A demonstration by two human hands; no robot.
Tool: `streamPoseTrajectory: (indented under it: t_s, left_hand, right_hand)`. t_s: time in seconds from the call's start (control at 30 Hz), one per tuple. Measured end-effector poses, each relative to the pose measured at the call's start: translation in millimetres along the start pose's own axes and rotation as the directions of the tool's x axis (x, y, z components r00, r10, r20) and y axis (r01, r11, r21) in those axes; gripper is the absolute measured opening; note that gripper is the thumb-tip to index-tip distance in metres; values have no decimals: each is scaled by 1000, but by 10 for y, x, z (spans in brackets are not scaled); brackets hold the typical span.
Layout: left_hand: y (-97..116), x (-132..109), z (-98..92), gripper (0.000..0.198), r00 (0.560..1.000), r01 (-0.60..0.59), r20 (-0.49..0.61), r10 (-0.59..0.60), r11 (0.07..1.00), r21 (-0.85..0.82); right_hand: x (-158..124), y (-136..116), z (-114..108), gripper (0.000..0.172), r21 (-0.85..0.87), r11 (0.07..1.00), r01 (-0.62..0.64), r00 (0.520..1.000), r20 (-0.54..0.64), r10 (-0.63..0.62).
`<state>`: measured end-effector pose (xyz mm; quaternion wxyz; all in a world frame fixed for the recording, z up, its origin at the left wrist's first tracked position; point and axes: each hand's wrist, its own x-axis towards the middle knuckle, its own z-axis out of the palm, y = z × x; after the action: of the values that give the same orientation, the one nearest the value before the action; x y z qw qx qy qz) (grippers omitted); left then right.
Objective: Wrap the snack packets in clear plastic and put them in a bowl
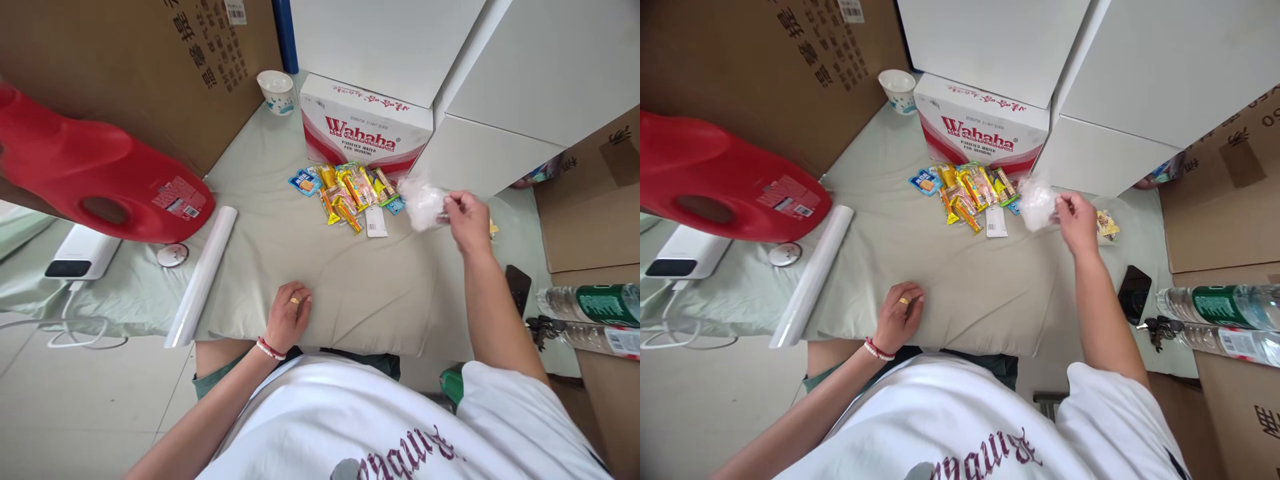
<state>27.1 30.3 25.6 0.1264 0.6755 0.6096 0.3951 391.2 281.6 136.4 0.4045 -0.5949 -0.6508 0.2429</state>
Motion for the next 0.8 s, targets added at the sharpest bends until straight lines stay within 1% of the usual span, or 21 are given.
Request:
streamPoseTrajectory:
  t_s: [0.03,0.07,0.1,0.13,0.17,0.2,0.23,0.27,0.3,0.33,0.37,0.43,0.5,0.57,0.6,0.63,0.67,0.7,0.73,0.77,0.8]
  left_hand:
    - [38,16,-4,16,998,60,-12,-60,996,-61]
    - [94,38,2,18,991,134,5,-135,982,-130]
    - [166,66,19,21,975,222,54,-215,953,-207]
    - [252,103,50,26,947,320,135,-292,902,-291]
    - [345,149,96,31,904,424,243,-353,821,-383]
    - [440,203,153,37,849,524,355,-391,709,-473]
    - [528,263,220,40,793,609,456,-405,573,-549]
    - [605,326,292,43,744,668,530,-407,432,-605]
    - [665,389,364,47,708,701,573,-412,311,-642]
    - [707,446,431,53,688,712,596,-414,225,-665]
    - [729,494,490,60,679,710,601,-420,170,-684]
    - [720,552,570,66,679,693,591,-435,115,-712]
    - [657,554,597,64,673,677,583,-455,62,-733]
    - [565,517,578,61,647,678,599,-472,-5,-736]
    - [516,492,557,60,627,685,611,-483,-32,-728]
    - [471,467,530,59,608,695,622,-493,-48,-717]
    - [430,443,500,57,593,708,631,-500,-51,-705]
    - [396,424,469,55,584,717,635,-507,-44,-695]
    - [371,409,439,54,582,721,631,-513,-34,-692]
    - [355,400,411,54,585,719,624,-518,-25,-695]
    - [347,395,386,54,590,714,618,-520,-21,-700]
  right_hand:
    - [-234,-11,101,30,141,985,-96,995,4,96]
    - [-478,-18,220,31,252,950,-183,983,18,184]
    - [-723,-25,350,33,328,911,-249,966,17,258]
    - [-963,-38,485,34,368,884,-289,950,-2,311]
    - [-1191,-61,617,35,387,869,-308,938,-30,345]
    - [-1402,-97,742,35,392,865,-313,930,-56,362]
    - [-1590,-146,854,35,394,864,-313,928,-66,366]
    - [-1751,-206,952,34,399,863,-309,931,-58,360]
    - [-1882,-273,1033,33,413,857,-308,938,-21,347]
    - [-1981,-340,1096,32,436,843,-315,942,38,333]
    - [-2046,-401,1141,30,468,818,-333,941,107,321]
    - [-2089,-487,1177,28,541,740,-399,917,239,319]
    - [-2047,-506,1150,27,604,631,-487,874,325,363]
    - [-1964,-466,1077,30,647,519,-558,825,366,431]
    - [-1915,-431,1030,31,657,479,-582,804,375,462]
    - [-1858,-391,976,33,665,458,-590,791,364,491]
    - [-1789,-348,918,34,674,464,-575,794,323,515]
    - [-1702,-302,854,35,685,501,-529,813,241,530]
    - [-1590,-254,784,34,690,570,-446,844,112,525]
    - [-1448,-202,709,32,671,664,-330,870,-56,489]
    - [-1274,-142,627,29,613,767,-192,876,-246,416]
